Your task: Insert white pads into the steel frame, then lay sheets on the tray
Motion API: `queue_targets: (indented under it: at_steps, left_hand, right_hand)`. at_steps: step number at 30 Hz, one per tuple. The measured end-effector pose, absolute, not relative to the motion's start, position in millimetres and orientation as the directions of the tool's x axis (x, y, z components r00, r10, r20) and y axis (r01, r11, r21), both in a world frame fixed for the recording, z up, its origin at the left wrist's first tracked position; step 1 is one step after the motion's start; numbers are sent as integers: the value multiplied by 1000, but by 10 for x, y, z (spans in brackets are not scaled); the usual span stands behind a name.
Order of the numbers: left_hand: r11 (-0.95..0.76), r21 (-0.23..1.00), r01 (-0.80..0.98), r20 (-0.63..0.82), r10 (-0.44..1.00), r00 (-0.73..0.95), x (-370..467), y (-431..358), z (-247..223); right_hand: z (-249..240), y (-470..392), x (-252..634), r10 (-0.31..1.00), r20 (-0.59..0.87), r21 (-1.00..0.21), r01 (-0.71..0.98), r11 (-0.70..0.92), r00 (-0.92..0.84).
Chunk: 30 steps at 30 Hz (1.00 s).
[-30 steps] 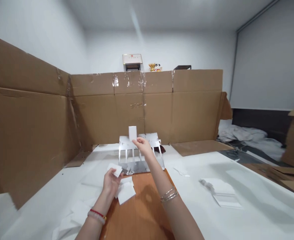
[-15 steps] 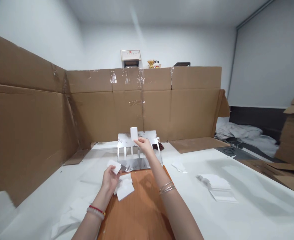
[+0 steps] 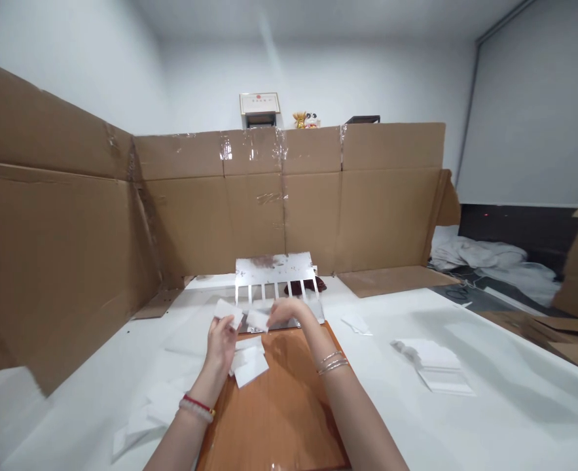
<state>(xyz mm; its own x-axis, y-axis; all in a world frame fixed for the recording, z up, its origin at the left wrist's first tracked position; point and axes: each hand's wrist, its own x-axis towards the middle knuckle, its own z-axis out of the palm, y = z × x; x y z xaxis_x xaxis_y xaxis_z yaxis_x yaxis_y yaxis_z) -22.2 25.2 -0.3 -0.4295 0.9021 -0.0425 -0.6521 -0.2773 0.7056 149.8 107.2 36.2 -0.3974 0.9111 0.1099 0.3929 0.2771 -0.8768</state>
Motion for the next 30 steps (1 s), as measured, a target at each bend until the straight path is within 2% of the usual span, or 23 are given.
queue_targets:
  at_steps: [3,4,12,15,18,22,30]
  left_hand:
    - [-296,709,-640,-30,894,-447,-240,259,-12]
    - [-299,711,-636,-25,894,-448,-242,262,-19]
    - [-280,737,-615,8,914,-406,-179,278,-41]
    - [-274,740,-614,-2,912,-410,-191,277,-49]
    - [-251,741,-623,-42,909,-415,-227,285,-82]
    - [-192,736,-649,-131,901,-415,-252,323,-130]
    - [-152,706,-692,-227,876,-425,-252,350,-104]
  right_hand:
    - [391,953,1425,803,-62,-858,443,261,-593]
    - [421,917,1406,775,-71,-860,431,272,-629]
    - [540,845,1289,757,153,-926,175,334,-635]
    - [468,935,1262,821,223,-934,125,334,-526]
    - [431,1044,1269,895,320,-936,40,349,-309]
    - [471,1116,1299,919,384,-923,-74,378,-91]
    - [590,1105,1304,916,400,-895,-196,400,44]
